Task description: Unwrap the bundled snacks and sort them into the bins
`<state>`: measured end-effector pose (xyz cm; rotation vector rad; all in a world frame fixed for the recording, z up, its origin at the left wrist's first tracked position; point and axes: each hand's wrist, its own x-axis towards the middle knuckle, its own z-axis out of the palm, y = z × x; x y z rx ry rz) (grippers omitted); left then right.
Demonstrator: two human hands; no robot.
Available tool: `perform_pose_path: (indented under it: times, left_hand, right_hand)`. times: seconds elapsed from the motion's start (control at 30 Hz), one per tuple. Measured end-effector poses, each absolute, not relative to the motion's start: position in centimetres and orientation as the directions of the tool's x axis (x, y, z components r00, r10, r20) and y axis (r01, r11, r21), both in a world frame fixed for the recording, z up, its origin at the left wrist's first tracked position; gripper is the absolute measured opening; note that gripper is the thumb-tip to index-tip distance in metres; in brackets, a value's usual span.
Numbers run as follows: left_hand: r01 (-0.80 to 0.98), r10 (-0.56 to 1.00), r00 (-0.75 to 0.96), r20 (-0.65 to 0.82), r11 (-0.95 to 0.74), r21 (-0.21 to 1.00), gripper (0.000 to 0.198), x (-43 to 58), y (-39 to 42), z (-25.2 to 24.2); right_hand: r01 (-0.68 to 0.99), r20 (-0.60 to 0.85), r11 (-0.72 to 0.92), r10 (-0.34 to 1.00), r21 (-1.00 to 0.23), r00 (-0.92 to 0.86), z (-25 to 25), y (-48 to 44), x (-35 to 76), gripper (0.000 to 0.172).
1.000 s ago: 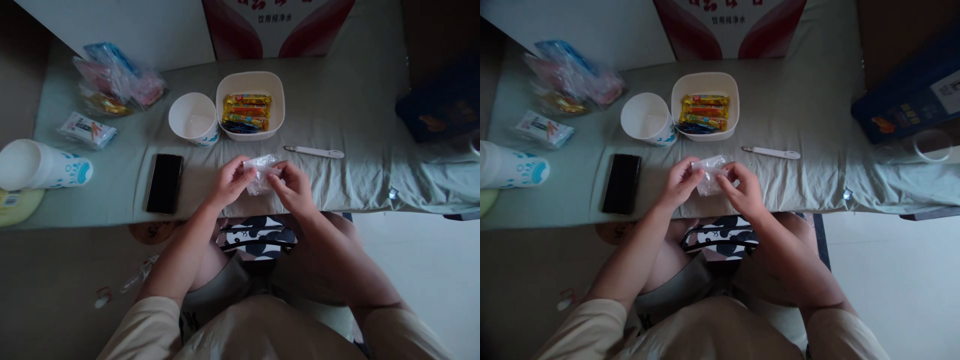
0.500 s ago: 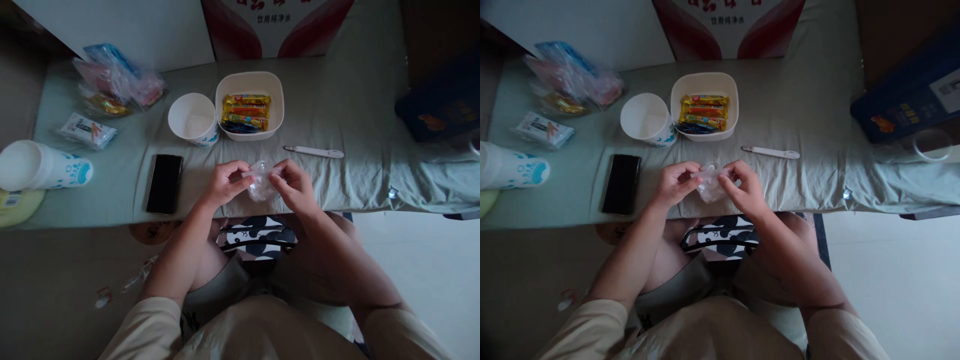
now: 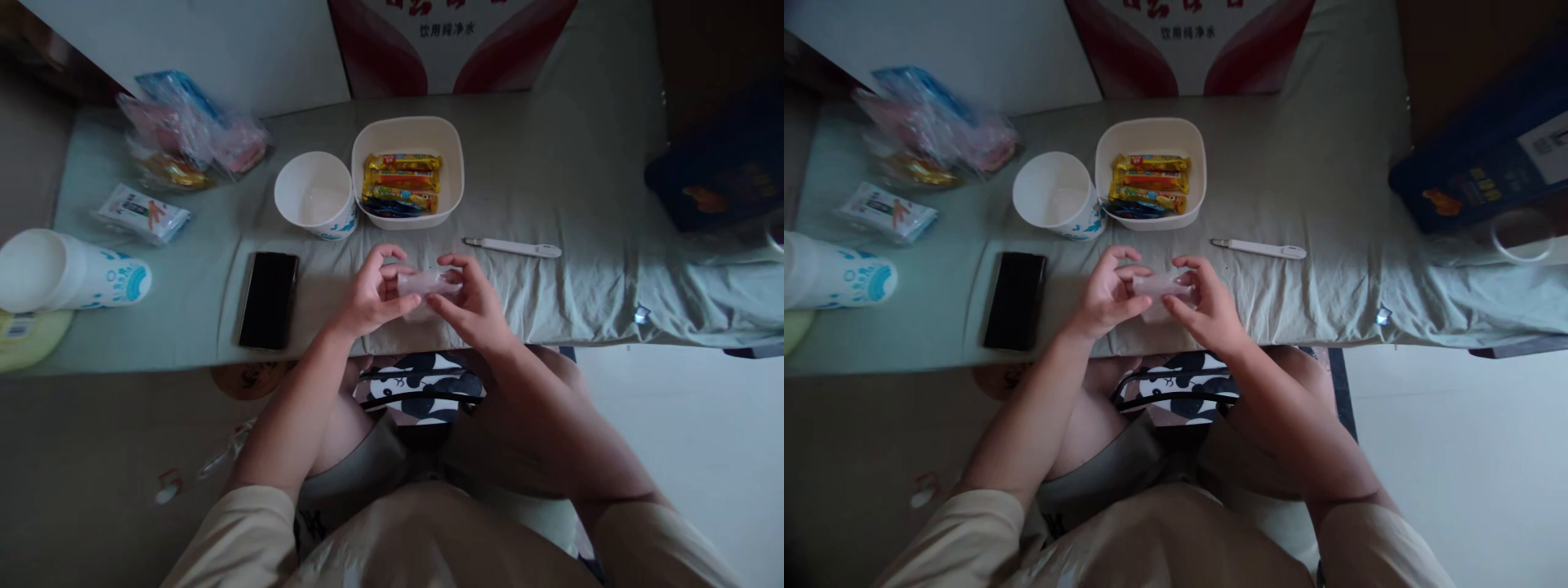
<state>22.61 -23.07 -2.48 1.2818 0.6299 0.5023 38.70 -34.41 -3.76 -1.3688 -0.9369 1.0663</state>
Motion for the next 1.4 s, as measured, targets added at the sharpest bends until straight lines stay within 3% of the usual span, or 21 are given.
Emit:
perform_pose_path:
  times: [0.1, 0.2, 0.27, 0.37, 0.43, 0.5, 0.63, 0.77, 0.87, 0.97, 1.1, 1.2, 1.3, 1.4]
  left_hand:
    - [0.072, 0.635, 0.734, -0.241, 0.280, 0.957, 0.063, 22.8, -23.1, -2.7]
    - [0.136, 0.655, 0.721, -0.227, 0.187, 0.973, 0.054, 22.6, -23.1, -2.6]
    - [0.145, 0.642, 0.746, -0.176, 0.102, 0.984, 0.056, 22.4, -23.1, -2.7]
    - [0.128, 0.630, 0.767, -0.123, 0.038, 0.991, 0.061, 22.3, -23.1, -2.9]
    - [0.104, 0.661, 0.742, -0.109, 0.047, 0.993, 0.064, 22.2, -23.0, -3.2]
    - [0.109, 0.691, 0.712, -0.125, 0.067, 0.992, 0.060, 22.2, -22.9, -3.4]
    - [0.267, 0.662, 0.718, -0.215, 0.024, 0.963, 0.026, 22.0, -22.7, -3.0]
    - [0.312, 0.584, 0.772, -0.249, -0.006, 0.950, 0.034, 21.7, -22.9, -2.1]
    - [0.325, 0.562, 0.781, -0.273, 0.008, 0.946, 0.041, 21.6, -22.9, -1.9]
    - [0.274, 0.560, 0.790, -0.249, 0.041, 0.961, 0.043, 21.7, -22.8, -2.1]
    - [0.156, 0.615, 0.774, -0.148, 0.040, 0.987, 0.040, 22.1, -22.8, -2.2]
    - [0.119, 0.664, 0.736, -0.136, 0.071, 0.990, 0.028, 22.2, -23.0, -2.0]
    - [0.122, 0.697, 0.703, -0.142, 0.079, 0.989, 0.027, 22.0, -23.2, -1.9]
    - [0.145, 0.717, 0.686, -0.121, 0.029, 0.989, 0.018, 21.7, -23.0, -1.6]
  right_hand:
    - [0.049, 0.012, -0.010, 0.902, -0.999, 0.432, -3.9, -34.3, 38.8, 0.041]
    - [0.136, 0.072, 0.011, 0.887, -0.991, 0.456, -3.9, -34.2, 39.3, 0.052]
    - [0.153, 0.046, -0.012, 0.928, -0.988, 0.369, -3.8, -34.2, 39.6, 0.061]
    - [0.135, -0.079, -0.109, 0.974, -0.985, 0.211, -3.4, -34.2, 39.5, 0.042]
    - [0.126, -0.107, -0.139, 0.968, -0.982, 0.227, -3.1, -34.1, 39.2, 0.031]
    - [0.088, -0.087, -0.118, 0.953, -0.989, 0.291, -3.0, -34.0, 38.9, 0.032]
    - [-0.059, -0.082, -0.065, 0.929, -0.996, 0.361, -3.1, -33.7, 38.7, 0.042]
    - [-0.183, -0.185, -0.147, 0.960, -0.972, 0.210, -3.1, -33.7, 38.9, 0.056]
    - [-0.182, -0.231, -0.204, 0.963, -0.962, 0.140, -2.6, -33.8, 38.9, 0.043]
    - [-0.199, -0.207, -0.164, 0.952, -0.966, 0.224, -2.1, -33.6, 38.9, 0.043]
    - [-0.162, -0.240, -0.216, 0.959, -0.963, 0.150, -2.4, -33.7, 39.0, 0.043]
    - [-0.082, -0.209, -0.193, 0.916, -0.978, 0.343, -3.0, -34.6, 39.2, 0.040]
    - [0.034, -0.114, -0.181, 0.745, -0.983, 0.658, -2.7, -35.3, 39.8, 0.038]
    - [0.265, 0.022, -0.235, 0.709, -0.935, 0.705, -0.6, -34.6, 39.9, 0.033]
